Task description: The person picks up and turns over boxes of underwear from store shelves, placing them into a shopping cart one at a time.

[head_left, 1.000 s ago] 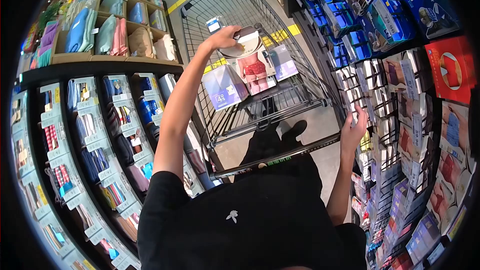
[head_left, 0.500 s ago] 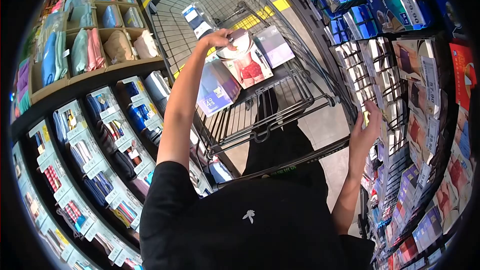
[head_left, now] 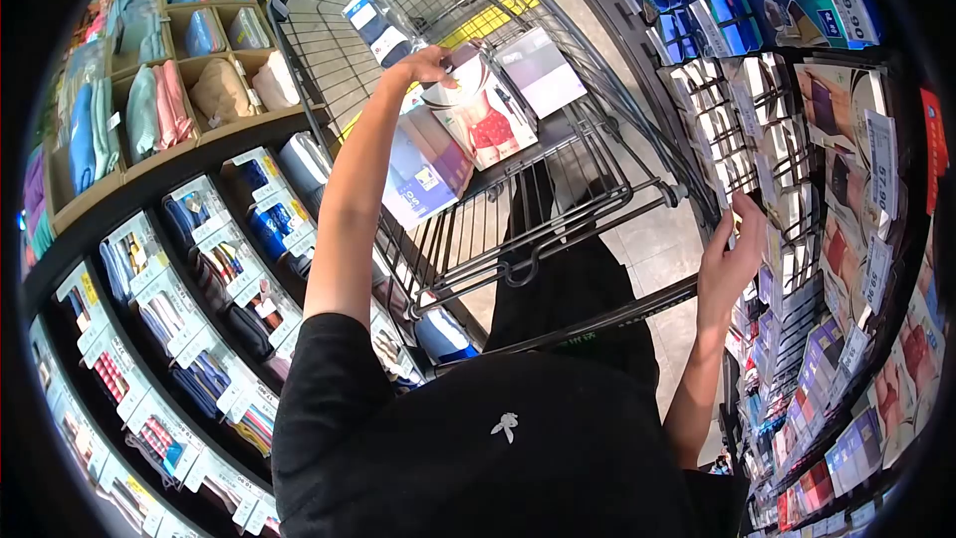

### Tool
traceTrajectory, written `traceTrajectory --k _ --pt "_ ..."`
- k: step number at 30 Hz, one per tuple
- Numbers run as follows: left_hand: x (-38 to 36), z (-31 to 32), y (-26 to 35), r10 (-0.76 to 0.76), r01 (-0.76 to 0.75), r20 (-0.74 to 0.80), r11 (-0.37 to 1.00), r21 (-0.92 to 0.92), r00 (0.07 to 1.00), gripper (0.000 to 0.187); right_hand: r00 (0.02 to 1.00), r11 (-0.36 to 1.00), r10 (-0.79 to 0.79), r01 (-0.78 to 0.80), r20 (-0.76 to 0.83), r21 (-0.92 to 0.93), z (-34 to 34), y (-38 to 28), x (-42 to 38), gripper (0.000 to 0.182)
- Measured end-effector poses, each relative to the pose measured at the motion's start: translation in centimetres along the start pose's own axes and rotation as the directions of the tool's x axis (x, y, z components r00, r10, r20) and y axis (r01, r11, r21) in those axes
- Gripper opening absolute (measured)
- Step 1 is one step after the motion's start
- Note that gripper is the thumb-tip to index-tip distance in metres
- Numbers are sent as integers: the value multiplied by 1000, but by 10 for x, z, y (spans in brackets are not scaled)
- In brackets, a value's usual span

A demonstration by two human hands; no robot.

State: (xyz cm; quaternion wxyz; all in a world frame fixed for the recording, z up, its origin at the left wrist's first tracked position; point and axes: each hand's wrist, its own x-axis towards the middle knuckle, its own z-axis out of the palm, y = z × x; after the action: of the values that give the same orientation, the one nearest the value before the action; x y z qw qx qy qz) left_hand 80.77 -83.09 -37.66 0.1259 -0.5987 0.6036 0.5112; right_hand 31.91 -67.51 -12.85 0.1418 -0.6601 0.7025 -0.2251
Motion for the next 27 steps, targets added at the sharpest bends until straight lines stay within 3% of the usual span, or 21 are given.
traceTrajectory --k 6,13,15,18,27 --pt "-3 -2 12 -51 55 -28 983 175 998 75 999 999 35 -34 18 -5 0 -2 0 18" --pt "1 -1 9 -62 68 -39 984 166 997 80 997 997 71 -71 31 -8 -1 -4 1 18" --pt "4 2 4 -105 106 -27 993 43 994 78 998 998 63 -63 24 -11 0 -2 0 18" --pt "11 5 -6 -33 36 -46 998 47 998 80 995 995 98 -98 21 26 0 -4 0 17" --pt "11 0 -6 -78 82 -31 989 121 996 85 994 994 106 -107 27 23 1 0 -1 16"
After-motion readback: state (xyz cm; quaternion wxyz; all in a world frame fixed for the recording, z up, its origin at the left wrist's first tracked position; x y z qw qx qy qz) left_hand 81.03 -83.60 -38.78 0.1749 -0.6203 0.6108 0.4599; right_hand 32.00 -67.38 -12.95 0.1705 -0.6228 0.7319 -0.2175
